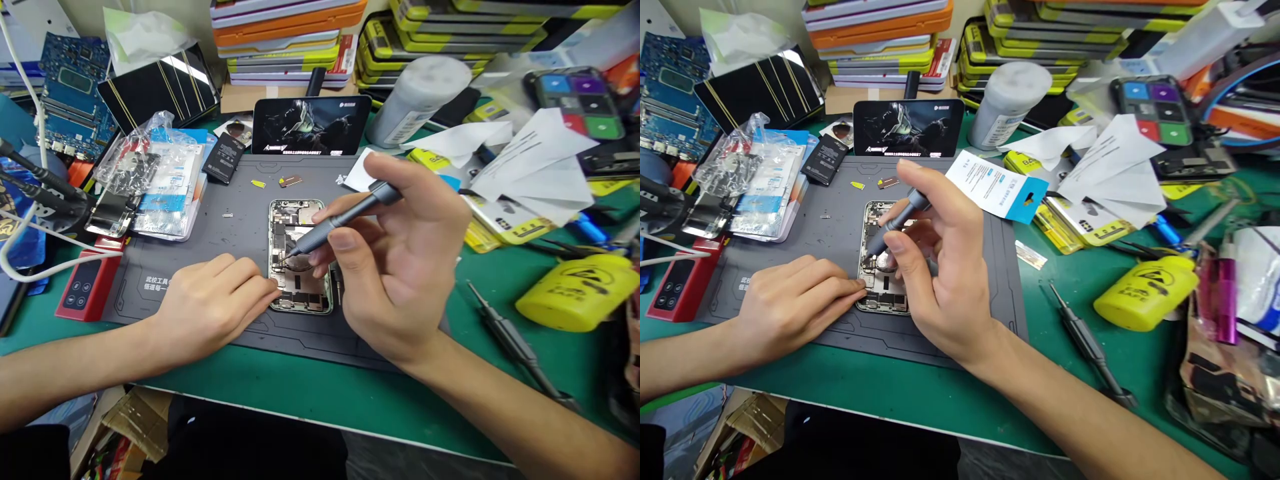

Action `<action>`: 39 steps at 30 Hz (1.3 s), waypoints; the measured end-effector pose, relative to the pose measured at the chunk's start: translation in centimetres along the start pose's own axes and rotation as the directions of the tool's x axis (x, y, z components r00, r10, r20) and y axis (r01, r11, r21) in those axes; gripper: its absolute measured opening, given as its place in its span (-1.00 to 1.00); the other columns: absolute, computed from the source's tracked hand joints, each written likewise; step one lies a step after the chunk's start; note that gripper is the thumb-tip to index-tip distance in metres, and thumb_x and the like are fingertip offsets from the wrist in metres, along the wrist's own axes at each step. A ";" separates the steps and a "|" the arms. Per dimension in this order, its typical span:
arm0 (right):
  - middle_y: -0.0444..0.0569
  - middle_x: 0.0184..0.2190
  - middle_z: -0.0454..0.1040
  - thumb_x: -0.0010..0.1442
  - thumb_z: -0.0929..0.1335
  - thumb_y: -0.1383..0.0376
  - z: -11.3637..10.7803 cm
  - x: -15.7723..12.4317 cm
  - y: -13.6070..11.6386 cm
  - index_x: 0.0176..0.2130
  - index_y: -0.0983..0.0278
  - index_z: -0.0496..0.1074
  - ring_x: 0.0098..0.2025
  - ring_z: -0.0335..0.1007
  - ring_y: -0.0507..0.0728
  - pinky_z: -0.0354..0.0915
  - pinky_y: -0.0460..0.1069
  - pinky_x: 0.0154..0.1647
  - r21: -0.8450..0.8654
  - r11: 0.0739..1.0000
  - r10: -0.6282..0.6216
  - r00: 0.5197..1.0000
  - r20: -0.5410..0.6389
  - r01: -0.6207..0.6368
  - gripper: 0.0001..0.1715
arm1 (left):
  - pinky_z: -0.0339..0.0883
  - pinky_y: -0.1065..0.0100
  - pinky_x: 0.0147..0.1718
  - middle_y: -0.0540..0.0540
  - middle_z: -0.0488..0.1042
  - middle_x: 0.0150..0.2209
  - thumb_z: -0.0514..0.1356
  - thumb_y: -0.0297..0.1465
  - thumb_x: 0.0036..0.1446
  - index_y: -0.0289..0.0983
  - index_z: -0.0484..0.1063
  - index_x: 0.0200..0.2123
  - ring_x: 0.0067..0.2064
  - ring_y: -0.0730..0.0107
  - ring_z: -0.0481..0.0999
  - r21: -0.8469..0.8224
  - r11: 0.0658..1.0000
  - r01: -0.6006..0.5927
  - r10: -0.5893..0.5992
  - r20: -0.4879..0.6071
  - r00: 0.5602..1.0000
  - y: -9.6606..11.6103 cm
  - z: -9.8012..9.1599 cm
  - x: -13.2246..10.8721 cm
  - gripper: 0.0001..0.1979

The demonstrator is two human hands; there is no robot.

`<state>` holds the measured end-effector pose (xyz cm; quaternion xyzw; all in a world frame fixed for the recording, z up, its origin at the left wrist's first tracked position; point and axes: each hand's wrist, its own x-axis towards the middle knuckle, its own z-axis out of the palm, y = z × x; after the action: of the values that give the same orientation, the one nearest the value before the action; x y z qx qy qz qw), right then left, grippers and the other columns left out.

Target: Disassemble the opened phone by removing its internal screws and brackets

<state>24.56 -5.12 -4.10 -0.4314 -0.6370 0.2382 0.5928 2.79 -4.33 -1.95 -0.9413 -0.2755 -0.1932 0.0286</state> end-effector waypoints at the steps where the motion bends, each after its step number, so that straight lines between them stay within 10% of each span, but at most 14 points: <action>1: -0.01 0.06 0.54 0.47 0.35 0.33 0.0 0.0 0.0 0.33 -0.11 0.30 -0.28 0.59 0.07 0.49 -0.06 -0.53 0.014 1.000 0.009 1.000 -0.002 -0.009 -0.45 | 0.39 0.33 -0.34 -0.01 0.65 -0.27 0.22 -0.38 0.51 -0.26 0.60 -0.16 -0.32 0.42 0.56 0.002 1.000 0.000 0.000 -0.001 1.000 0.0 0.0 0.0 -0.83; 13: -0.13 -0.08 0.58 0.43 0.40 0.40 -0.1 1.2 0.1 0.25 -0.10 0.43 -0.42 0.54 -0.01 0.65 -0.06 -0.38 0.083 0.996 0.040 0.987 -0.156 -0.027 -0.48 | 0.35 0.30 -0.40 -0.01 0.62 -0.34 0.22 -0.33 0.50 -0.29 0.57 -0.16 -0.37 0.38 0.54 -0.036 0.999 -0.010 0.009 -0.043 0.999 -0.1 0.0 -0.1 -0.81; 18: -0.05 -0.02 0.65 0.39 0.43 0.45 -0.1 0.7 0.2 0.08 0.11 0.52 -0.22 0.71 0.09 0.74 0.06 -0.09 0.103 0.990 0.106 0.993 -0.051 -0.100 -0.66 | 0.11 0.26 -0.58 0.08 0.33 -0.60 0.09 -0.42 0.46 -0.20 0.32 -0.54 -0.58 0.45 0.27 -0.060 0.997 -0.051 0.046 -0.084 0.995 0.2 -0.2 -0.4 -0.58; 31: -0.08 0.06 0.72 0.40 0.38 0.50 -0.6 -0.2 0.2 -0.08 0.14 0.54 0.12 0.70 0.15 0.69 0.05 0.01 -0.071 0.997 0.050 0.947 0.318 -0.029 -0.74 | 0.13 0.28 -0.57 0.09 0.34 -0.60 0.11 -0.41 0.43 -0.22 0.35 -0.53 -0.59 0.45 0.28 -0.057 0.994 -0.091 0.085 -0.096 0.992 0.2 0.4 -0.8 -0.60; 39: -0.08 0.05 0.70 0.41 0.45 0.37 0.0 -0.1 -0.5 -0.07 0.13 0.57 -0.05 0.73 0.11 0.68 0.07 0.05 0.147 0.951 0.246 0.954 0.172 -0.272 -0.86 | 0.01 0.28 -0.54 0.12 0.27 -0.61 0.11 -0.43 0.43 -0.23 0.27 -0.53 -0.58 0.51 0.19 -0.272 0.962 0.013 -0.035 -0.076 0.997 -0.3 0.2 -0.8 -0.60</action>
<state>24.44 -5.48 -3.80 -0.4403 -0.5954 0.3992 0.5406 2.08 -4.49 -2.44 -0.9244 -0.2564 -0.2668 -0.0919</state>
